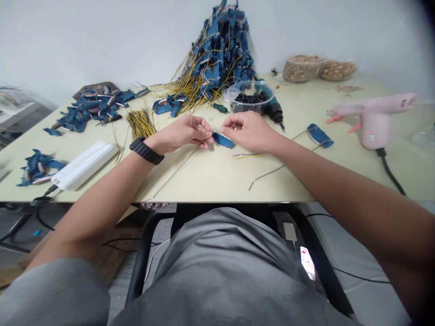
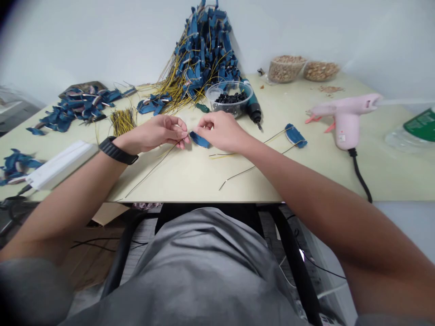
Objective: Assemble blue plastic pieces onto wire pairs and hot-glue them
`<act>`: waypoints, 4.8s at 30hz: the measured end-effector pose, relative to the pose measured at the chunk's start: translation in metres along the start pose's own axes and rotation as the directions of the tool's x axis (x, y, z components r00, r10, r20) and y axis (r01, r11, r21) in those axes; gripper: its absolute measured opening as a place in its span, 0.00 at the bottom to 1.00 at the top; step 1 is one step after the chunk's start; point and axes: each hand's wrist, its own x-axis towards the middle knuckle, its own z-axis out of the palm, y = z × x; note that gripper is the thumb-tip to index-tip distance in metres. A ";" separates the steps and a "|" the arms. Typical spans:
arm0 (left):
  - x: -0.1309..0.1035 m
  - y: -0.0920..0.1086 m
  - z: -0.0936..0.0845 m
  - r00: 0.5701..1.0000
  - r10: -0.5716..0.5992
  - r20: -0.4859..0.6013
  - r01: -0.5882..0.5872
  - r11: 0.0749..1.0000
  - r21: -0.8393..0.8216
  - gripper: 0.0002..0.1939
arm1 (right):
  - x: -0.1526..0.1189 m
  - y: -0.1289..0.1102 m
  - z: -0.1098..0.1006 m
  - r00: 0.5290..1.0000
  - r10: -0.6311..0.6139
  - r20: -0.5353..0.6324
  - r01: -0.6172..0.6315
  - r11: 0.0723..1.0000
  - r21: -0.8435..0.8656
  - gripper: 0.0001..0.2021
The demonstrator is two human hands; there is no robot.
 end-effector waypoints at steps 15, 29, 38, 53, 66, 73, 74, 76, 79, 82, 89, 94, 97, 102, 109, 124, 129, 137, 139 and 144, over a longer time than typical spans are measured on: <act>0.004 -0.004 0.003 0.984 0.162 -0.069 -0.133 0.942 0.308 0.13 | 0.001 -0.008 0.003 0.995 0.090 0.036 -0.096 0.966 0.242 0.13; -0.008 -0.020 0.059 0.894 0.414 -0.172 -0.072 0.512 0.856 0.36 | 0.009 0.006 0.011 0.998 0.048 -0.031 -0.038 0.965 0.261 0.12; -0.007 -0.015 0.047 0.923 0.383 -0.033 -0.150 0.441 0.885 0.34 | 0.020 0.029 0.020 0.994 -0.022 -0.109 0.057 0.942 0.330 0.11; 0.000 -0.023 0.025 0.926 0.371 0.073 -0.266 0.503 0.822 0.29 | 0.019 0.034 0.012 0.997 0.010 -0.075 0.005 0.979 0.206 0.11; 0.005 -0.032 0.018 0.910 0.411 0.053 -0.297 0.557 0.776 0.20 | 0.016 0.031 0.010 0.998 0.046 -0.043 -0.038 0.985 0.171 0.10; 0.006 -0.033 0.021 0.919 0.394 0.012 -0.253 0.568 0.783 0.17 | 0.016 0.030 0.011 0.997 0.063 -0.035 -0.057 0.985 0.162 0.10; 0.006 -0.033 0.021 0.920 0.393 0.011 -0.251 0.566 0.785 0.17 | 0.016 0.030 0.011 0.997 0.064 -0.038 -0.057 0.985 0.163 0.10; 0.007 -0.033 0.021 0.920 0.392 0.009 -0.248 0.565 0.787 0.18 | 0.016 0.030 0.012 0.997 0.061 -0.042 -0.053 0.985 0.167 0.10; 0.007 -0.034 0.018 0.917 0.399 0.006 -0.257 0.577 0.776 0.22 | 0.016 0.032 0.013 0.998 0.044 -0.043 -0.036 0.985 0.167 0.08; 0.008 -0.035 0.016 0.906 0.422 0.033 -0.297 0.578 0.760 0.27 | 0.017 0.035 0.013 0.999 0.037 -0.036 -0.030 0.984 0.174 0.08; 0.004 -0.026 0.016 0.879 0.469 0.085 -0.316 0.439 0.841 0.29 | 0.017 0.035 0.010 1.000 0.011 -0.027 -0.007 0.985 0.170 0.08; 0.001 -0.023 0.017 0.863 0.493 0.110 -0.341 0.409 0.846 0.36 | 0.015 0.030 0.007 0.999 -0.028 -0.038 0.031 0.996 0.085 0.08; 0.000 -0.024 0.018 0.860 0.497 0.114 -0.341 0.394 0.854 0.38 | 0.013 0.027 0.006 0.997 -0.066 -0.050 0.067 0.998 0.003 0.08; -0.001 -0.023 0.019 0.863 0.495 0.097 -0.325 0.398 0.858 0.40 | 0.011 0.026 0.005 0.994 -0.107 -0.034 0.105 0.993 -0.053 0.07; -0.002 -0.024 0.018 0.851 0.513 0.115 -0.354 0.397 0.847 0.37 | 0.010 0.030 0.001 0.977 -0.209 0.048 0.214 0.953 -0.214 0.08; -0.002 -0.024 0.019 0.856 0.505 0.110 -0.346 0.403 0.847 0.40 | 0.001 0.022 -0.005 0.951 -0.289 0.110 0.308 0.859 -0.409 0.12; -0.002 -0.024 0.019 0.855 0.507 0.105 -0.346 0.409 0.844 0.41 | 0.000 0.023 -0.006 0.955 -0.279 0.102 0.297 0.885 -0.358 0.11; -0.001 -0.023 0.020 0.864 0.494 0.096 -0.336 0.424 0.841 0.39 | 0.001 0.022 -0.007 0.957 -0.269 0.113 0.291 0.898 -0.330 0.10; -0.002 -0.023 0.021 0.866 0.492 0.091 -0.331 0.428 0.841 0.39 | 0.001 0.021 -0.008 0.954 -0.271 0.125 0.298 0.885 -0.358 0.11; -0.002 -0.025 0.018 0.864 0.496 0.089 -0.330 0.422 0.844 0.38 | 0.002 0.023 -0.008 0.955 -0.271 0.118 0.295 0.887 -0.356 0.12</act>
